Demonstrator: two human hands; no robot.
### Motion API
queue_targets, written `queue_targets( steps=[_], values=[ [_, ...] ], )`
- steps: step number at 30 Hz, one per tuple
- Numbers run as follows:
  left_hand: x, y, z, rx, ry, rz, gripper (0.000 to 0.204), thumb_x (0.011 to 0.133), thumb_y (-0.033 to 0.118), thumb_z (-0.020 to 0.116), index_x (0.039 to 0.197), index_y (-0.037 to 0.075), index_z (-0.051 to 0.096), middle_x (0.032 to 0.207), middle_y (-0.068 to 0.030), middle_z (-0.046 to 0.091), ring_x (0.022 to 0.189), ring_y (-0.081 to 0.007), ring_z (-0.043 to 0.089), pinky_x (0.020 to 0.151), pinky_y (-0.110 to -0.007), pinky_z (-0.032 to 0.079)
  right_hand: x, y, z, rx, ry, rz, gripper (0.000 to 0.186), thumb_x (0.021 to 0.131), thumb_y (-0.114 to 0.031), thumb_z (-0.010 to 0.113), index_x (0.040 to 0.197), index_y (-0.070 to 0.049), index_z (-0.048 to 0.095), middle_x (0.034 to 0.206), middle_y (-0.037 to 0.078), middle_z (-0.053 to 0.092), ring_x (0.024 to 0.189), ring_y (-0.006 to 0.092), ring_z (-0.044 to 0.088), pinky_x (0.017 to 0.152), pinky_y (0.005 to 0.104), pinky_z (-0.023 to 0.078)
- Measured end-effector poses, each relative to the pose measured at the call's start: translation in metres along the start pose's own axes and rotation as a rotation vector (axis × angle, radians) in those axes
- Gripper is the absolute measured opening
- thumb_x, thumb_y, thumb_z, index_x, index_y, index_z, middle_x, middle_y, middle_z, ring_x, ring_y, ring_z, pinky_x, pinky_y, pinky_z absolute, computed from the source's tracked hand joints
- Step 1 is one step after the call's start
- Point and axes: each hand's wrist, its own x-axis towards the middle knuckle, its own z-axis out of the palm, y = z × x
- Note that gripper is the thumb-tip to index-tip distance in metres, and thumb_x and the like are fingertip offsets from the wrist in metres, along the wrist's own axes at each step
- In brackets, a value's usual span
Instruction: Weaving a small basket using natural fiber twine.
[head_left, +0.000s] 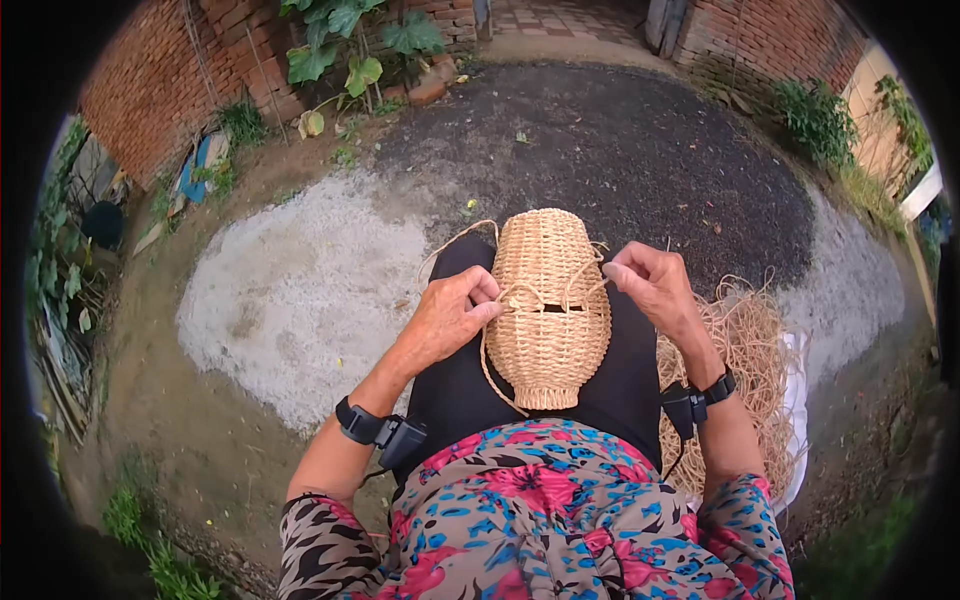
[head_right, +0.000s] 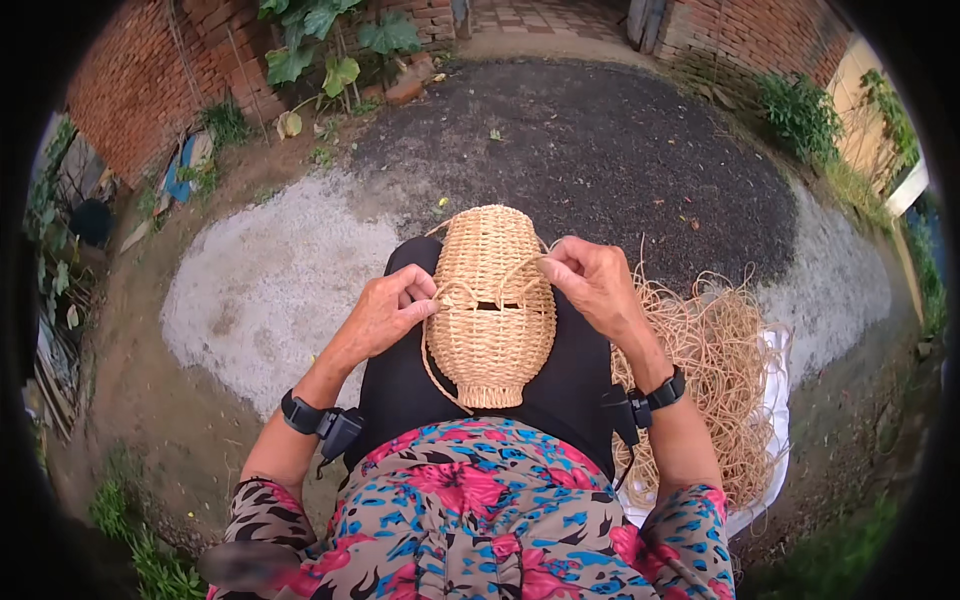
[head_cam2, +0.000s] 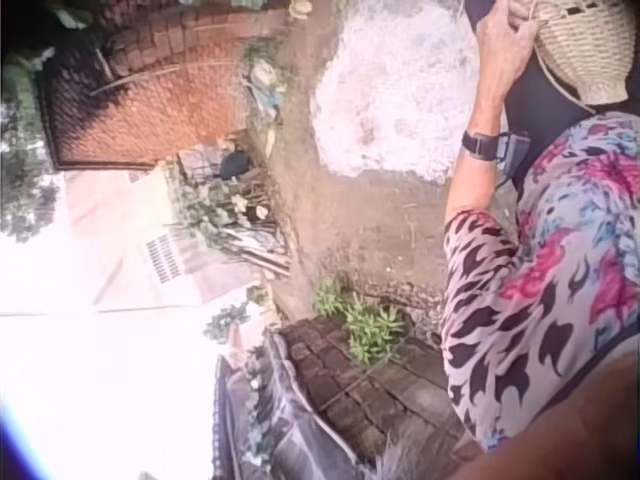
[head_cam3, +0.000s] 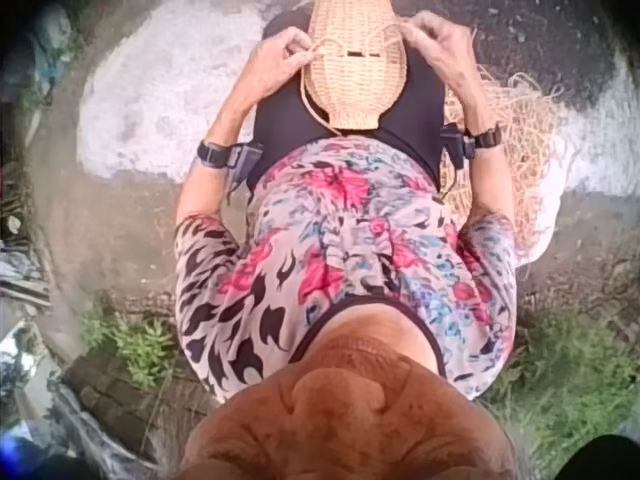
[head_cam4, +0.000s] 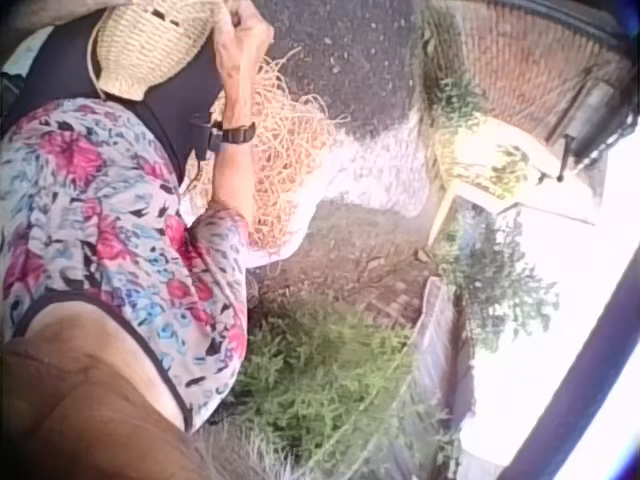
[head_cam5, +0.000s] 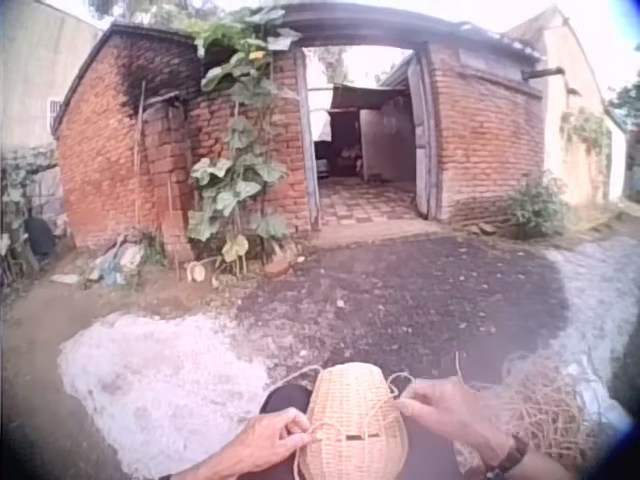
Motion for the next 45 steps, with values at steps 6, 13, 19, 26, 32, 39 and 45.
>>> queue_targets(
  steps=[6, 13, 19, 26, 32, 39, 45],
  values=[
    [0.007, -0.016, -0.005, -0.094, -0.008, 0.15, 0.018, 0.091, 0.015, 0.064, 0.098, 0.004, 0.053, 0.072, -0.0026, 0.059, 0.057, -0.0069, 0.049, 0.051, -0.025, 0.042, 0.02, -0.037, 0.061, -0.448, -0.003, -0.513, 0.018, 0.082, -0.019, 0.069, 0.089, -0.002, 0.065, 0.078, 0.011, 0.061, 0.07, 0.0266, 0.062, 0.065, 0.0382, 0.049],
    [0.006, 0.018, -0.12, -1.144, 0.008, 0.196, 0.028, 0.096, 0.019, 0.059, 0.12, 0.009, 0.048, 0.081, -0.0034, 0.057, 0.054, -0.0031, 0.037, 0.047, -0.018, 0.033, 0.033, -0.014, 0.052, 0.039, -0.093, -0.098, 0.024, 0.09, -0.027, 0.062, 0.083, -0.004, 0.059, 0.076, 0.006, 0.061, 0.067, 0.0184, 0.059, 0.061, 0.0345, 0.047],
    [0.003, 0.011, -0.081, -0.388, 0.439, 0.112, 0.023, 0.094, 0.019, 0.062, 0.112, 0.004, 0.06, 0.088, -0.0015, 0.061, 0.065, -0.0054, 0.052, 0.056, -0.023, 0.045, 0.035, 0.033, -0.008, -0.58, 0.271, 0.121, 0.057, 0.095, -0.049, 0.055, 0.061, -0.004, 0.064, 0.047, 0.008, 0.052, 0.049, 0.0193, 0.056, 0.051, 0.0357, 0.044],
    [-0.007, 0.004, 0.012, -0.034, 0.075, 0.345, 0.019, 0.085, 0.003, 0.067, 0.103, 0.002, 0.066, 0.084, -0.0056, 0.062, 0.069, -0.0138, 0.061, 0.063, -0.029, 0.05, -0.001, -0.036, 0.031, -0.256, -0.104, -0.41, 0.008, 0.079, -0.006, 0.066, 0.081, -0.001, 0.06, 0.074, 0.011, 0.06, 0.067, 0.0261, 0.062, 0.059, 0.0376, 0.049],
    [-0.005, -0.004, 0.019, 0.008, 0.167, 0.409, 0.01, 0.085, 0.003, 0.066, 0.093, 0.0, 0.063, 0.084, -0.0084, 0.062, 0.069, -0.0185, 0.061, 0.063, -0.032, 0.05, 0.01, -0.039, 0.053, -0.418, -0.226, -0.564, 0.019, 0.075, 0.001, 0.06, 0.093, -0.002, 0.056, 0.084, 0.013, 0.055, 0.081, 0.031, 0.061, 0.067, 0.0428, 0.051],
    [-0.004, -0.011, 0.031, -0.209, 0.215, 0.245, 0.008, 0.087, 0.006, 0.064, 0.091, 0.0, 0.06, 0.08, -0.0097, 0.06, 0.068, -0.0211, 0.058, 0.063, -0.033, 0.046, 0.004, -0.054, 0.059, -0.7, -0.286, -0.679, 0.035, 0.075, 0.003, 0.061, 0.109, 0.0, 0.055, 0.088, 0.013, 0.055, 0.088, 0.0304, 0.061, 0.07, 0.0397, 0.054],
    [-0.007, -0.007, 0.03, -0.266, 0.161, 0.174, 0.012, 0.087, 0.009, 0.066, 0.093, 0.001, 0.059, 0.08, -0.0041, 0.057, 0.067, -0.0129, 0.054, 0.062, -0.028, 0.047, 0.008, -0.055, 0.062, -0.64, -0.267, -0.574, 0.026, 0.073, 0.005, 0.061, 0.096, 0.001, 0.05, 0.085, 0.016, 0.056, 0.084, 0.034, 0.061, 0.072, 0.0428, 0.053]
  ],
)
